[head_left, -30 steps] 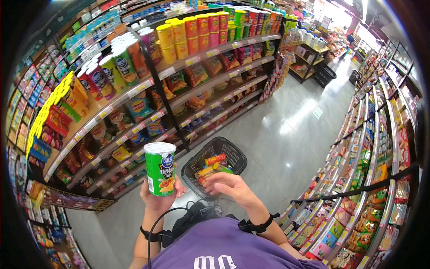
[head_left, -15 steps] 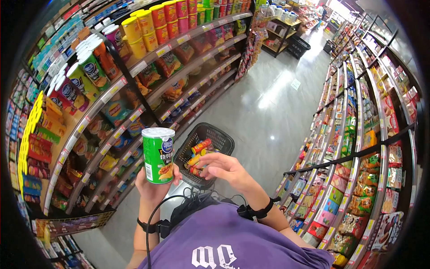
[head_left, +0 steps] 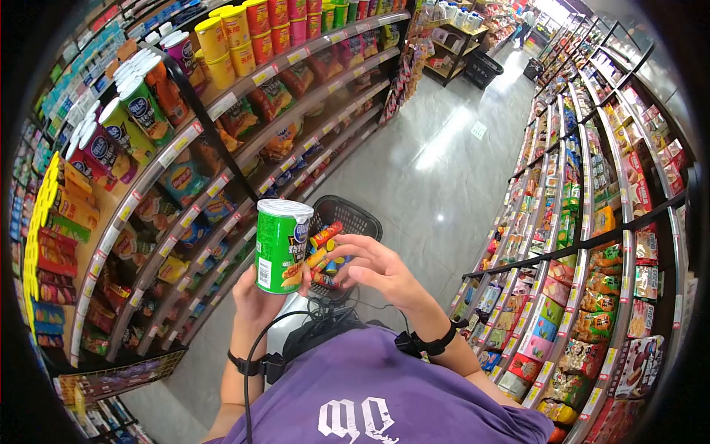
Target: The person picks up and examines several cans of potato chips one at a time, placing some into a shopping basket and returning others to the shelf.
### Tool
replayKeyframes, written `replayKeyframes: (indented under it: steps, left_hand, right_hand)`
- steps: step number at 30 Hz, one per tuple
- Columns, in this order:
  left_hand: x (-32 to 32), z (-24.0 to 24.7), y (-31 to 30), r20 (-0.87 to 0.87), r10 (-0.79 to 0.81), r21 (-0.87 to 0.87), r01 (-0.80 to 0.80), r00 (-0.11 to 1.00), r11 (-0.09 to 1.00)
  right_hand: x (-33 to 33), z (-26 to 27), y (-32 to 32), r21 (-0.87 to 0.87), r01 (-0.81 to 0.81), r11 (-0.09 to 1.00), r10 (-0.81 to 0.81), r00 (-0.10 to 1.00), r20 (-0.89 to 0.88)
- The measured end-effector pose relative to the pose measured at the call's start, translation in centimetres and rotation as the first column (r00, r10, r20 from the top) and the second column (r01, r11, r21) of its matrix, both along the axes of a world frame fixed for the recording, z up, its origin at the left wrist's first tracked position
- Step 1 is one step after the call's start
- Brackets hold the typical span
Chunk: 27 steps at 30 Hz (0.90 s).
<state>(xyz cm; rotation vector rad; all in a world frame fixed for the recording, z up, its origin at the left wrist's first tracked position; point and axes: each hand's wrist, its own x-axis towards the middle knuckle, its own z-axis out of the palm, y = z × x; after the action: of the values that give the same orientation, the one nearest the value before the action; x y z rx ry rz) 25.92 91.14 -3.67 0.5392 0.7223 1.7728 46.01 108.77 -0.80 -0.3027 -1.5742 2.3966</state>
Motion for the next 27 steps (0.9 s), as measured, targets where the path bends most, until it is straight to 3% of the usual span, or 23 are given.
replayKeyframes:
  steps: [12,15,18,27]
  left_hand:
    - [-0.5,-0.4,1.2,-0.091,-0.157,0.027,0.160,0.983,0.987]
    - [-1.0,-0.7,1.5,-0.019,-0.231,0.048,0.232,0.973,0.972]
    - [-1.2,-1.1,2.1,-0.100,-0.259,0.035,0.264,0.961,0.964]
    - [-2.0,-2.5,2.4,-0.050,-0.283,-0.093,0.277,0.958,0.956]
  right_hand:
    - [-0.9,1.2,-0.5,0.015,0.105,0.994,-0.104,0.994,-0.042]
    - [-0.6,1.0,-0.4,0.010,0.139,0.990,-0.138,0.989,-0.052]
    - [-0.4,0.3,-0.6,0.023,0.165,0.986,-0.162,0.983,-0.090]
    - [0.4,0.0,-1.2,0.027,0.191,0.981,-0.190,0.981,-0.029]
